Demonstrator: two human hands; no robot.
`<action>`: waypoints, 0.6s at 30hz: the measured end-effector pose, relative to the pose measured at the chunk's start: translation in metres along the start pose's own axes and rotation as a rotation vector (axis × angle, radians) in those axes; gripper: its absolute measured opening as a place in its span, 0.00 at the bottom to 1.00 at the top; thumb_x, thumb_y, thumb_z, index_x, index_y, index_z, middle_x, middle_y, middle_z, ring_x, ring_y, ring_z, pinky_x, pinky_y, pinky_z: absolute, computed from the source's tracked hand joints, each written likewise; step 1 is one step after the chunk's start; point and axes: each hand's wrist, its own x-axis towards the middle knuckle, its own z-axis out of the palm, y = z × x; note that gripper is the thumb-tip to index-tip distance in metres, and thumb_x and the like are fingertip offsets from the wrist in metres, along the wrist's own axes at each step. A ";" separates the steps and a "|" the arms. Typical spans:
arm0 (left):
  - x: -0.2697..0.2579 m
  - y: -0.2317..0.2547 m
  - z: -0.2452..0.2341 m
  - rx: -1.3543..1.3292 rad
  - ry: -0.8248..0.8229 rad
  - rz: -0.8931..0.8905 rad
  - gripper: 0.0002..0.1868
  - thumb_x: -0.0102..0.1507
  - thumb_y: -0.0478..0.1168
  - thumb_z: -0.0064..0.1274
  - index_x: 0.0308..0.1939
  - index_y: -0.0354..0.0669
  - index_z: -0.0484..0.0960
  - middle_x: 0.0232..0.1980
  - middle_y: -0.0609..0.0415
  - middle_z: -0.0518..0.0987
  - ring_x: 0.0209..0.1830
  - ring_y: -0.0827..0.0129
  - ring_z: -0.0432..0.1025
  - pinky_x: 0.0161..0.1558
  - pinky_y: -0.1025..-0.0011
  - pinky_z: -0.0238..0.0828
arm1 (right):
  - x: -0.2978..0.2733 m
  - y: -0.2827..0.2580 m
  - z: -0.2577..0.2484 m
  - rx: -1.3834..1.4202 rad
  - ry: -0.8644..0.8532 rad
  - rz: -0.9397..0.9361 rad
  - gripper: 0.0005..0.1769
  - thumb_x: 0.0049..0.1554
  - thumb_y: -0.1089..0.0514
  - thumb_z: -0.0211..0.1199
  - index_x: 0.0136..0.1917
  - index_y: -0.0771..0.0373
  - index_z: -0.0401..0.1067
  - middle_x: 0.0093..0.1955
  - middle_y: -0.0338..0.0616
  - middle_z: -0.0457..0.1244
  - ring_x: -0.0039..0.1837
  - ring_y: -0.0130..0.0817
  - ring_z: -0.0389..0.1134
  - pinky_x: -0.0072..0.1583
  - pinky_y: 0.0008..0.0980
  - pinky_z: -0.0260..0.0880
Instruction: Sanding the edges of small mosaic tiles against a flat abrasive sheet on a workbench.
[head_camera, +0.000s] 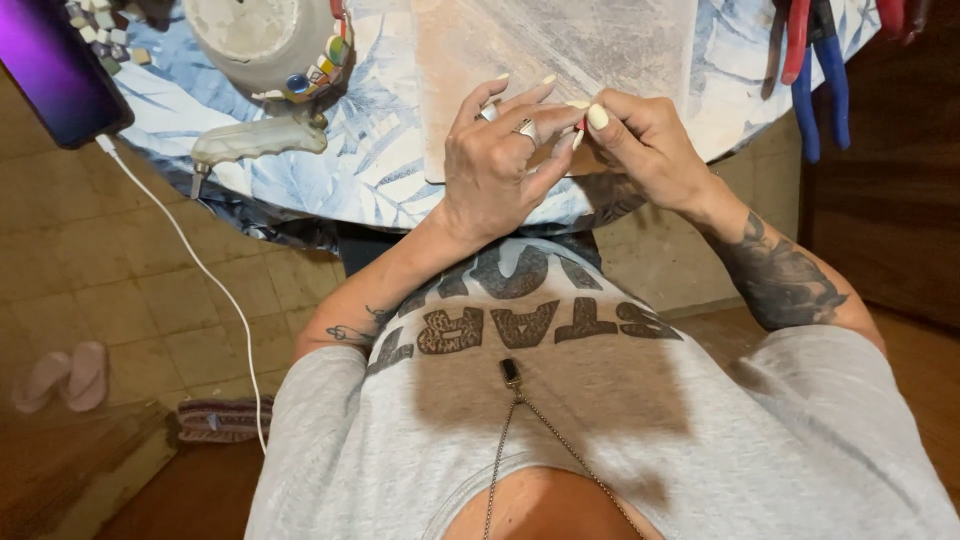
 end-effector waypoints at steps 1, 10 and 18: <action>-0.001 0.000 0.000 0.008 0.000 -0.004 0.06 0.54 0.35 0.54 0.35 0.39 0.78 0.36 0.48 0.79 0.43 0.55 0.72 0.50 0.60 0.58 | 0.000 -0.002 0.000 0.023 -0.001 0.008 0.19 0.58 0.46 0.41 0.34 0.62 0.57 0.26 0.34 0.48 0.28 0.22 0.47 0.32 0.19 0.47; -0.016 -0.006 -0.004 0.327 -0.375 -0.068 0.22 0.58 0.54 0.42 0.49 0.46 0.71 0.51 0.51 0.70 0.54 0.57 0.60 0.54 0.56 0.43 | -0.004 0.015 -0.005 -0.493 0.020 -0.193 0.10 0.57 0.60 0.41 0.39 0.65 0.61 0.33 0.42 0.56 0.35 0.30 0.56 0.37 0.25 0.58; -0.028 -0.016 -0.010 0.546 -0.682 -0.011 0.35 0.55 0.66 0.38 0.61 0.57 0.59 0.65 0.50 0.55 0.66 0.51 0.45 0.61 0.46 0.24 | -0.009 0.043 -0.011 -1.271 0.057 -0.223 0.10 0.55 0.60 0.55 0.33 0.60 0.59 0.31 0.38 0.55 0.26 0.28 0.51 0.24 0.26 0.47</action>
